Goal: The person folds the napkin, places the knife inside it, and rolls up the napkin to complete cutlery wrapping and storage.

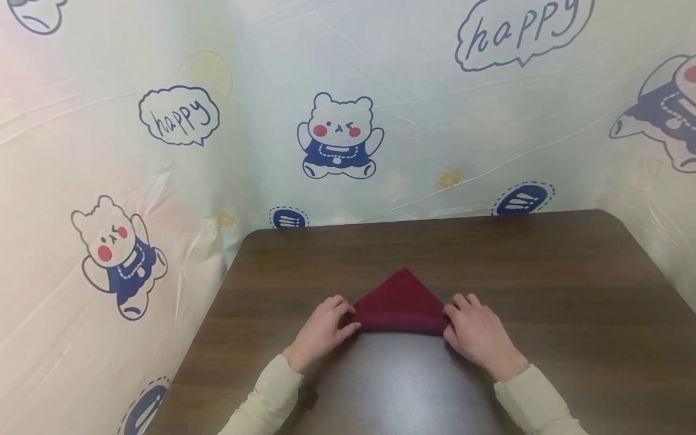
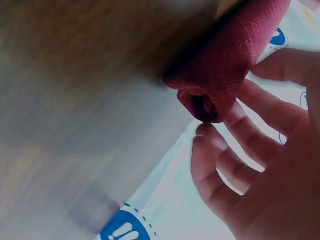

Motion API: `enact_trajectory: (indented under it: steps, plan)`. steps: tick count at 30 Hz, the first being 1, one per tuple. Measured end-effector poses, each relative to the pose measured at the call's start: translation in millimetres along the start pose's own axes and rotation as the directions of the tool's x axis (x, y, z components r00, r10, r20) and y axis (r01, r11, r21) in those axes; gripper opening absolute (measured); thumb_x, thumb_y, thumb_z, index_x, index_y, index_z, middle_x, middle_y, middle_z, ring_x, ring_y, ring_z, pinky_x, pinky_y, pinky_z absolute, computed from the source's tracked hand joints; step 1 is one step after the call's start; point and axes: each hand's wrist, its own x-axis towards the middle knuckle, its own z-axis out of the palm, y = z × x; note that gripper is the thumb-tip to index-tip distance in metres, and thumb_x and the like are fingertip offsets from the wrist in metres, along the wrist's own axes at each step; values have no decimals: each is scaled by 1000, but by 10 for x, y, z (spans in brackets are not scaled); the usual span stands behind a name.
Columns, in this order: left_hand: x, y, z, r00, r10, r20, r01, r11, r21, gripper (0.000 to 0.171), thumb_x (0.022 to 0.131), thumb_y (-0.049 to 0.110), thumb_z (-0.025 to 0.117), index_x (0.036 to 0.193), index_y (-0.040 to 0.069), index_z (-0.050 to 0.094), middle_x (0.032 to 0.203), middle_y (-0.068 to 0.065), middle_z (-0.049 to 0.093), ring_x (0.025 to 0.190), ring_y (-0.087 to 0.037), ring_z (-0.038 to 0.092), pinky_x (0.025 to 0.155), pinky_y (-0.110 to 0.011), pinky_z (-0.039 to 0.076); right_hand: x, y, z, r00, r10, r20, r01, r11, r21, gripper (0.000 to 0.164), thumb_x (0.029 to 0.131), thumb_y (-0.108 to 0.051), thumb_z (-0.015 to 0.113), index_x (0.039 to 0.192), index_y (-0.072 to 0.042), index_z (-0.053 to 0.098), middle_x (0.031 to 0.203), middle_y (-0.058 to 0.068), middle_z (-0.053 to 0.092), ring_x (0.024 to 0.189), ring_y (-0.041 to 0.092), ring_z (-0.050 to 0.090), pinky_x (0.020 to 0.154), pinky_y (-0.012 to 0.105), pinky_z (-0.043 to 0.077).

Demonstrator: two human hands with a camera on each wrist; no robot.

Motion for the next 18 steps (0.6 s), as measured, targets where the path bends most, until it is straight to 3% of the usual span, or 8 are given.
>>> enact_trajectory:
  steps: [4, 10, 18]
  plan:
    - [3, 6, -1, 1000, -1, 19, 1, 1000, 27, 30, 84, 34, 75, 104, 13, 68, 97, 2, 61, 90, -17, 58, 81, -35, 49, -6, 7, 11, 999, 14, 45, -14, 1000, 12, 28, 76, -23, 74, 99, -8, 67, 96, 3, 57, 82, 22, 49, 57, 33, 45]
    - [3, 26, -24, 999, -7, 51, 3, 997, 78, 34, 82, 31, 77, 109, 14, 66, 100, 1, 61, 92, -17, 59, 82, -35, 50, -19, 26, 44, 1000, -1, 12, 0, 1000, 22, 38, 69, -13, 82, 102, -6, 64, 99, 5, 58, 87, 24, 53, 61, 36, 50]
    - [3, 13, -8, 999, 7, 54, -15, 986, 167, 35, 82, 26, 77, 112, 15, 65, 104, 2, 62, 95, -16, 59, 78, -32, 48, -16, 43, 57, 1000, -7, -1, 7, 999, 40, 37, 70, -9, 79, 103, -7, 64, 101, 5, 60, 89, 25, 55, 63, 38, 51]
